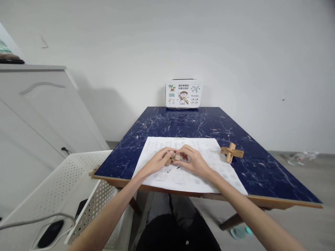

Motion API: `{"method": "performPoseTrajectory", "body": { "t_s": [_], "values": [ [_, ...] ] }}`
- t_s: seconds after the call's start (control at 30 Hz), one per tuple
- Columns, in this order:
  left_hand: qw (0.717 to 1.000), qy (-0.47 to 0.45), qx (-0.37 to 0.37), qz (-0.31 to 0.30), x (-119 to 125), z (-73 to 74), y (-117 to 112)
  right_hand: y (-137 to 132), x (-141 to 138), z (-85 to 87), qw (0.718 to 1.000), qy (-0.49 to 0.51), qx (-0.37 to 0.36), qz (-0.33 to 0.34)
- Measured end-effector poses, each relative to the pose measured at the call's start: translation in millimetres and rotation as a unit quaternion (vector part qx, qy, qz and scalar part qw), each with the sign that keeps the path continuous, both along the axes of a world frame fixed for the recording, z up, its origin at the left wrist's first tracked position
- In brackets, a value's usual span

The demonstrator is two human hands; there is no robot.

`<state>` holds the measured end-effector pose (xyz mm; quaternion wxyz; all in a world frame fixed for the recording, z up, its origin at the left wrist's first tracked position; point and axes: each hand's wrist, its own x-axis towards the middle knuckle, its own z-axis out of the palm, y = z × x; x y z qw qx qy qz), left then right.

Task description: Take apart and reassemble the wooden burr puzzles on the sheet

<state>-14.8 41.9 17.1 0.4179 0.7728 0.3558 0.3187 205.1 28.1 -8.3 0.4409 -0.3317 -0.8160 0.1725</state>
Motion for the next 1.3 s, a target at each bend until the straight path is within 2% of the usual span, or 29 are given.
{"method": "performPoseTrajectory", "body": {
  "t_s": [0.13,0.27,0.37,0.53,0.63,0.7,0.77,0.87,0.93,1.0,1.17,1.3],
  "values": [
    [0.999,-0.026,-0.042,0.016,-2,-2.8,3,1,1,4.0,0.999,0.031,-0.028,-0.027],
    [0.997,-0.050,-0.042,0.038,-3,-4.7,5,9,3,-2.2,0.987,0.060,-0.098,-0.116],
    [0.995,-0.058,-0.063,0.045,-4,-5.8,6,18,4,-10.3,0.975,0.017,-0.133,-0.178],
    [0.994,-0.066,-0.075,0.033,-4,-5.7,5,23,5,-19.4,0.957,-0.056,-0.117,-0.259],
    [0.995,-0.065,-0.074,0.030,-4,-4.8,5,21,4,-21.5,0.948,-0.083,-0.117,-0.285],
    [0.995,-0.066,-0.071,0.029,-4,-4.6,6,18,4,-19.7,0.951,-0.074,-0.093,-0.284],
    [0.995,-0.070,-0.067,0.025,-4,-4.5,6,15,4,-14.8,0.965,-0.037,-0.045,-0.256],
    [0.995,-0.077,-0.061,0.026,0,-3.6,7,9,2,-4.9,0.990,0.017,0.011,-0.143],
    [0.995,-0.085,-0.051,0.028,4,-2.3,6,6,-1,-0.6,0.997,0.014,0.034,-0.069],
    [0.994,-0.096,-0.042,0.022,9,-0.9,5,4,-2,0.1,0.998,-0.003,0.053,-0.035],
    [0.992,-0.115,-0.050,-0.011,16,0.7,2,6,-1,-3.2,0.995,-0.027,0.068,-0.062],
    [0.990,-0.118,-0.077,-0.028,14,2.8,0,6,0,-1.2,0.993,-0.028,0.033,-0.114]
  ]
}}
